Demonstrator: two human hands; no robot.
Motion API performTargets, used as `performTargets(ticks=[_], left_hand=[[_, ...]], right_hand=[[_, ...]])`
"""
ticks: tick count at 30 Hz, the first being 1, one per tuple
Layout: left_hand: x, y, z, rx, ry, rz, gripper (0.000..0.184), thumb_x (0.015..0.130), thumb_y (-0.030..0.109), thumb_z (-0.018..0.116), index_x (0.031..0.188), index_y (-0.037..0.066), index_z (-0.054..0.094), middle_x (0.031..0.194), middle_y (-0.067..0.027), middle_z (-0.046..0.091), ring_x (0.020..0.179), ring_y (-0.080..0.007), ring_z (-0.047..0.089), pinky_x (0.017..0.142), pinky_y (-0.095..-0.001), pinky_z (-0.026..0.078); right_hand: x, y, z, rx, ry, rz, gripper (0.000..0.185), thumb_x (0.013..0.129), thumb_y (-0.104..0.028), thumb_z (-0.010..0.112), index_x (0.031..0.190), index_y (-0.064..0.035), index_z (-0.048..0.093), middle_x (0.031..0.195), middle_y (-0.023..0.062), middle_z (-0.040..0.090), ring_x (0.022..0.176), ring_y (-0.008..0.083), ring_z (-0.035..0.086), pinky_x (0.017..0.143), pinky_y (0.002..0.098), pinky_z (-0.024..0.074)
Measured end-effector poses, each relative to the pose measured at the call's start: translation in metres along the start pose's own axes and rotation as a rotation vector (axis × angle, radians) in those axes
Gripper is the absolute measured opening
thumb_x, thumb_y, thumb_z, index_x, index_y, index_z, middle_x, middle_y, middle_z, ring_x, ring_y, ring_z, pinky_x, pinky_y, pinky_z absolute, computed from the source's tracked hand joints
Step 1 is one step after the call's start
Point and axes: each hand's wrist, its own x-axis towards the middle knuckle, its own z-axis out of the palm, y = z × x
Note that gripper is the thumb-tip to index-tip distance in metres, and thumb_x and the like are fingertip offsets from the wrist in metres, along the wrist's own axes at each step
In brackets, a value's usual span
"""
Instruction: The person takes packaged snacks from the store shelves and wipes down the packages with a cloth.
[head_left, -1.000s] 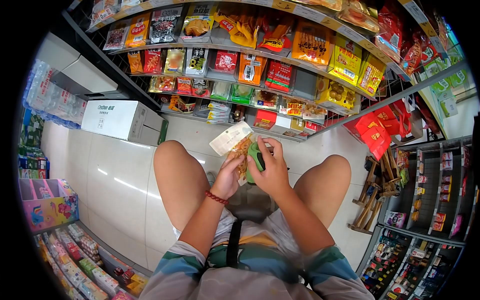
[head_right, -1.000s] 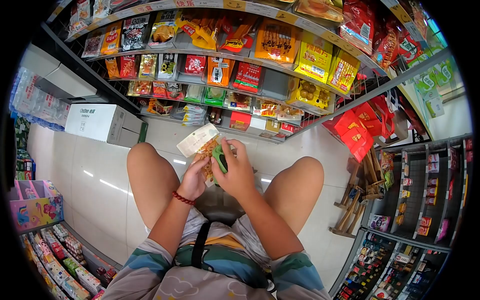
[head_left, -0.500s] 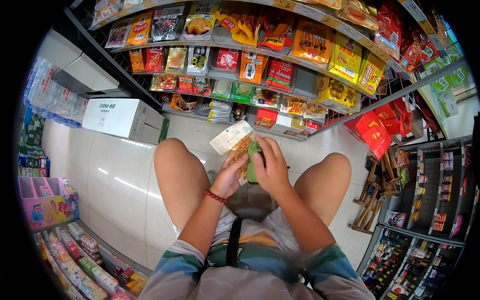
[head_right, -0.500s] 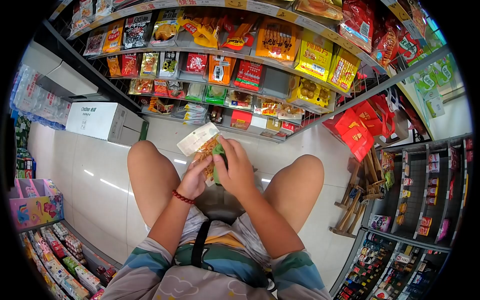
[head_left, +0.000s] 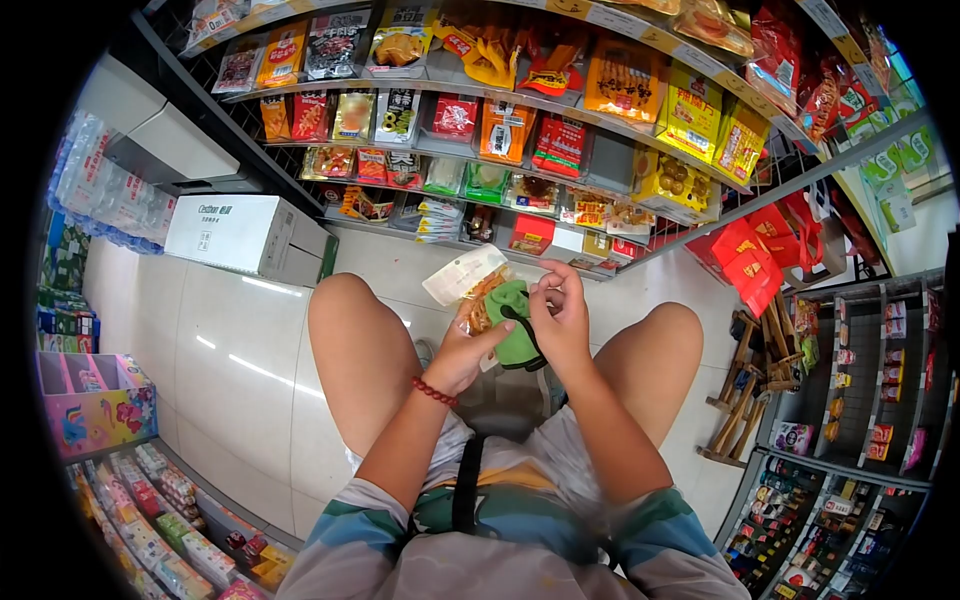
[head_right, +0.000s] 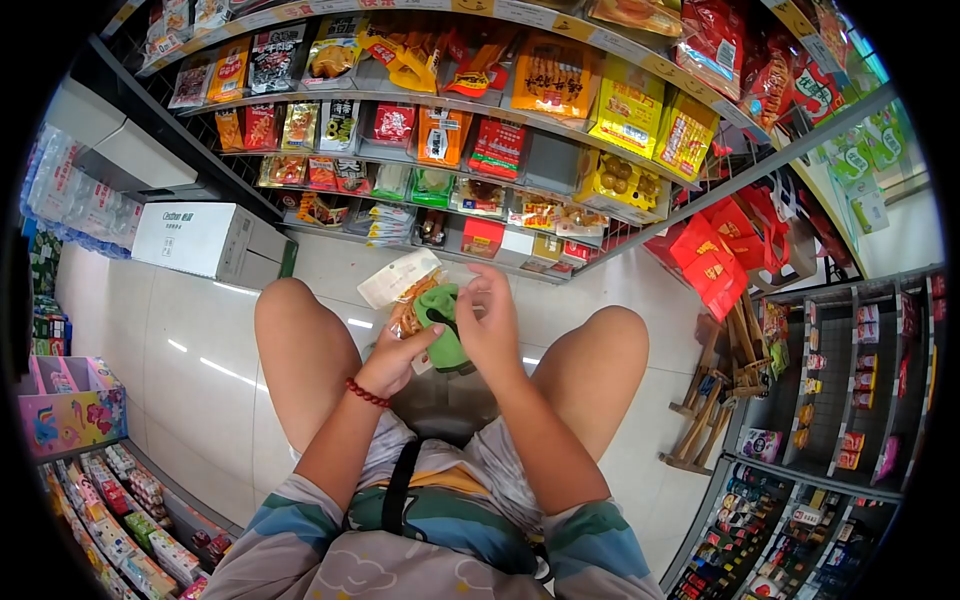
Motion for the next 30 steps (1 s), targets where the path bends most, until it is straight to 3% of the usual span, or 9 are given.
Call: performTargets(ticks=[12, 14, 18, 21, 23, 30], left_hand=[[-0.0040, 0.0012, 0.0019, 0.007, -0.018, -0.019, 0.067, 0.092, -0.001, 0.072, 0.151, 0.007, 0.042, 0.130, -0.0012, 0.063, 0.111, -0.0082, 0.062, 0.085, -0.0228, 0.052], [-0.0045, 0.0028, 0.0035, 0.016, -0.020, -0.023, 0.068, 0.092, -0.001, 0.072, 0.152, 0.007, 0.041, 0.129, -0.0008, 0.063, 0.109, -0.0076, 0.062, 0.083, -0.0221, 0.052], [-0.0026, -0.0015, -0.0008, 0.065, -0.026, -0.020, 0.072, 0.092, 0.001, 0.074, 0.155, 0.010, 0.040, 0.125, 0.0006, 0.064, 0.104, -0.0059, 0.062, 0.076, -0.0202, 0.050], [-0.0030, -0.0033, -0.0005, 0.078, -0.015, -0.008, 0.064, 0.092, 0.002, 0.072, 0.150, 0.008, 0.045, 0.127, -0.0001, 0.064, 0.105, -0.0063, 0.063, 0.078, -0.0212, 0.050], [-0.0028, -0.0031, -0.0010, 0.084, -0.015, -0.012, 0.064, 0.092, 0.002, 0.072, 0.150, 0.008, 0.045, 0.126, -0.0001, 0.064, 0.105, -0.0064, 0.063, 0.078, -0.0214, 0.050], [-0.0017, -0.0033, -0.0033, 0.092, -0.028, -0.015, 0.064, 0.092, 0.001, 0.073, 0.150, 0.007, 0.045, 0.126, -0.0004, 0.065, 0.106, -0.0068, 0.063, 0.080, -0.0220, 0.051]], right_hand=[[-0.0027, -0.0021, -0.0027, 0.027, -0.012, 0.016, 0.040, 0.094, -0.002, 0.063, 0.132, -0.0060, 0.051, 0.099, 0.0014, 0.057, 0.089, 0.0117, 0.063, 0.069, 0.0253, 0.0514], [-0.0034, -0.0052, -0.0021, 0.041, -0.005, 0.037, 0.040, 0.094, 0.005, 0.061, 0.131, -0.0056, 0.050, 0.098, 0.0000, 0.054, 0.085, 0.0078, 0.059, 0.073, 0.0217, 0.0479], [-0.0022, 0.0012, -0.0039, -0.019, 0.012, -0.013, 0.037, 0.094, -0.002, 0.063, 0.129, -0.0051, 0.052, 0.097, 0.0023, 0.058, 0.087, 0.0124, 0.063, 0.069, 0.0268, 0.0522], [-0.0025, -0.0018, -0.0031, -0.001, 0.018, 0.012, 0.039, 0.092, -0.001, 0.064, 0.128, -0.0054, 0.051, 0.096, 0.0022, 0.058, 0.086, 0.0124, 0.063, 0.069, 0.0270, 0.0521], [-0.0030, -0.0044, -0.0029, 0.035, -0.008, 0.020, 0.042, 0.091, 0.005, 0.063, 0.129, -0.0060, 0.048, 0.097, 0.0007, 0.056, 0.085, 0.0083, 0.059, 0.073, 0.0228, 0.0482], [-0.0024, -0.0041, -0.0021, 0.054, -0.011, 0.014, 0.043, 0.090, 0.006, 0.062, 0.128, -0.0073, 0.047, 0.094, -0.0010, 0.052, 0.083, 0.0078, 0.056, 0.073, 0.0228, 0.0481]])
